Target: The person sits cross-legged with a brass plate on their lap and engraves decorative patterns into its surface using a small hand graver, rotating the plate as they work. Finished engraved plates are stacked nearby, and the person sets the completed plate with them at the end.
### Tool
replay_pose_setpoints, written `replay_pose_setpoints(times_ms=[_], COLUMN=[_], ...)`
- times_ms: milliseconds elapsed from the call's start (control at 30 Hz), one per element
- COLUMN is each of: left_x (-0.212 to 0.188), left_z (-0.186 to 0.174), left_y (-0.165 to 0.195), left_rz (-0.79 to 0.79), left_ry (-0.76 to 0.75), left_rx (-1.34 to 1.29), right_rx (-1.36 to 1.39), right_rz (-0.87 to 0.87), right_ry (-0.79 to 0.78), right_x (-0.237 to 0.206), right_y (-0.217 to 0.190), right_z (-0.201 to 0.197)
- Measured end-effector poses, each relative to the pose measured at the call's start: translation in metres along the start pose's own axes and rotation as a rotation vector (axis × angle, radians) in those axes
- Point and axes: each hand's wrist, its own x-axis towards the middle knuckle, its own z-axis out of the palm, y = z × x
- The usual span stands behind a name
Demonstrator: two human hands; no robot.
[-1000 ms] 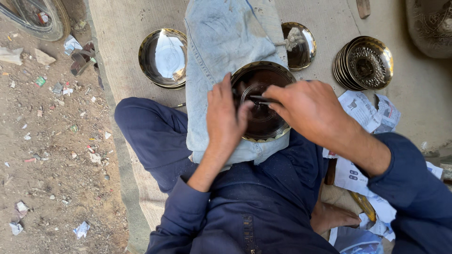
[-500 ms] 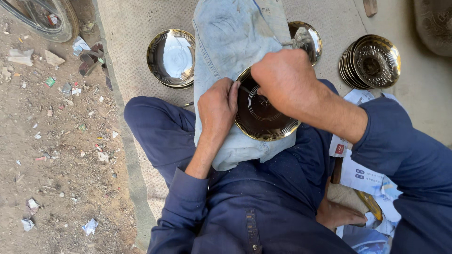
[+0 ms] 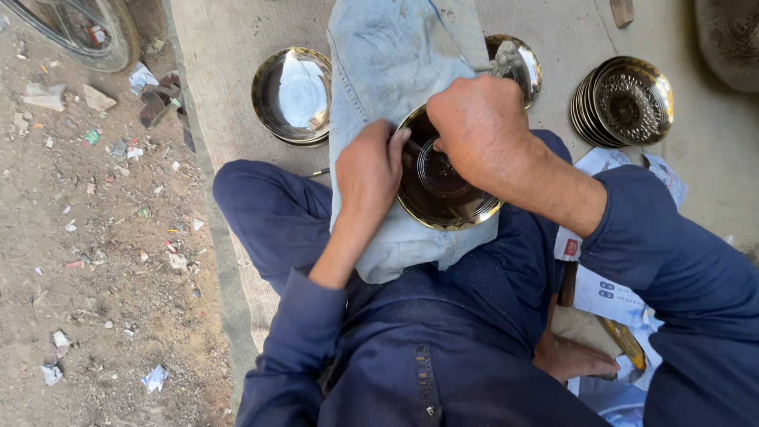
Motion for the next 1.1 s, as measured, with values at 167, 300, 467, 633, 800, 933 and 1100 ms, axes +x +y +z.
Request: replay_pose_setpoints(times_ms=[167, 300, 467, 633, 800, 933, 1100], left_x=[-0.017, -0.067, -0.036, 0.006, -0.054, -0.06, -0.004], left_z=[0.0, -0.013, -0.009, 0.005, -0.01, -0.008, 0.014], left_y=[0.015, 0.03, 0.018, 0.009, 0.03, 0.026, 0.006], left_rz=[-0.117, -0.273, -0.176, 0.007, -0.325, -0.289, -0.065], left_ry=[0.018, -0.107, -0.111, 0.025, -0.12, -0.144, 0.021], left_rx=[0.063, 0.074, 0.184, 0.038, 0.04, 0.16, 0.084], right_rx=[-0.016, 0.006, -0.041, -0.027, -0.011, -0.023, -0.011], right_rz=[0.094, 0.155, 0.133, 0.155, 0.211, 0.192, 0.201], right_ry=[-0.035, -0.015, 0.015, -0.007, -0.046, -0.029, -0.026], right_x=[-0.003, -0.005, -0.005, -0.006, -0.006, -0.002, -0.003], right_y=[0.001, 0.008, 0.009, 0.008, 0.009, 0.008, 0.008], right_z=[-0.002, 0.001, 0.011, 0.008, 0.003, 0.008, 0.012])
